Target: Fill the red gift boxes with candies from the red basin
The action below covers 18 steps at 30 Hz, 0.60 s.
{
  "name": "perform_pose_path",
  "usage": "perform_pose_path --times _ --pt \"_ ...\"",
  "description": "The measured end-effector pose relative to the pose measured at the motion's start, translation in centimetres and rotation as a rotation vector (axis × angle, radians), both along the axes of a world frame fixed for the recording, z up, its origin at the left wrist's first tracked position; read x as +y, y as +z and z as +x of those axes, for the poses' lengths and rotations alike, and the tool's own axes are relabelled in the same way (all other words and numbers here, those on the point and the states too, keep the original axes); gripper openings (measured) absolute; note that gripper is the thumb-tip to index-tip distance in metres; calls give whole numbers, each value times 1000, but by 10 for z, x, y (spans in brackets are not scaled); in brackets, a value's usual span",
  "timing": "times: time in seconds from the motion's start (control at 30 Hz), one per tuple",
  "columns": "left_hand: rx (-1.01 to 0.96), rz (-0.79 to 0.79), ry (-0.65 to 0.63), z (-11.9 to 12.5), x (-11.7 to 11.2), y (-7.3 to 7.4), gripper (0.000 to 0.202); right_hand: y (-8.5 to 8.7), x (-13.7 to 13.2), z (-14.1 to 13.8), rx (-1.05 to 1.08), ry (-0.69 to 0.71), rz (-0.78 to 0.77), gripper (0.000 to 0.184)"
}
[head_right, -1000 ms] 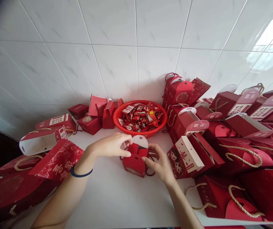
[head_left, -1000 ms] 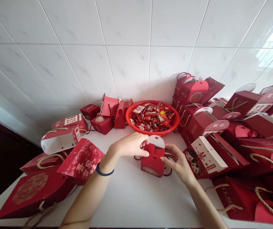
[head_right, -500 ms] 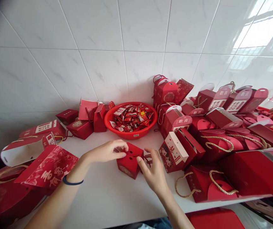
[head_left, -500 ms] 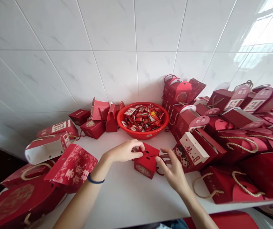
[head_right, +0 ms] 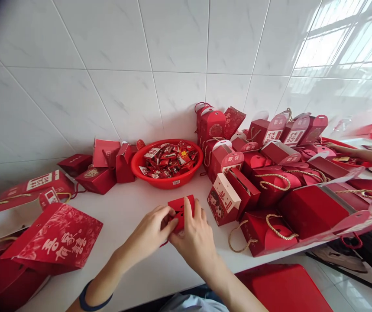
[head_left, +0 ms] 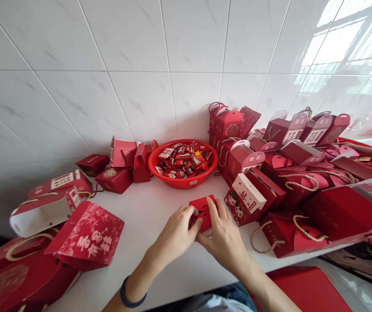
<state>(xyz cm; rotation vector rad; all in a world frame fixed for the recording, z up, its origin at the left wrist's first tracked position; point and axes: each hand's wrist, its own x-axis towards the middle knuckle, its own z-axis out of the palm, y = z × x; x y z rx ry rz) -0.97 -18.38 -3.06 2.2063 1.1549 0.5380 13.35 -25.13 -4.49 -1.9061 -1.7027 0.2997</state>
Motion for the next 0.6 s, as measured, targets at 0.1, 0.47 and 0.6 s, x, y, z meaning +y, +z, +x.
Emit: perform_pose_path --times 0.1,0.47,0.6 --pt "-78 -46 -44 5 -8 -3 21 2 2 4 -85 -9 -75 84" --pt "-470 -229 -359 -38 0 29 26 120 -33 91 14 177 239 60" --pt "-500 -269 -275 -42 13 20 24 207 -2 144 -96 -45 363 63"
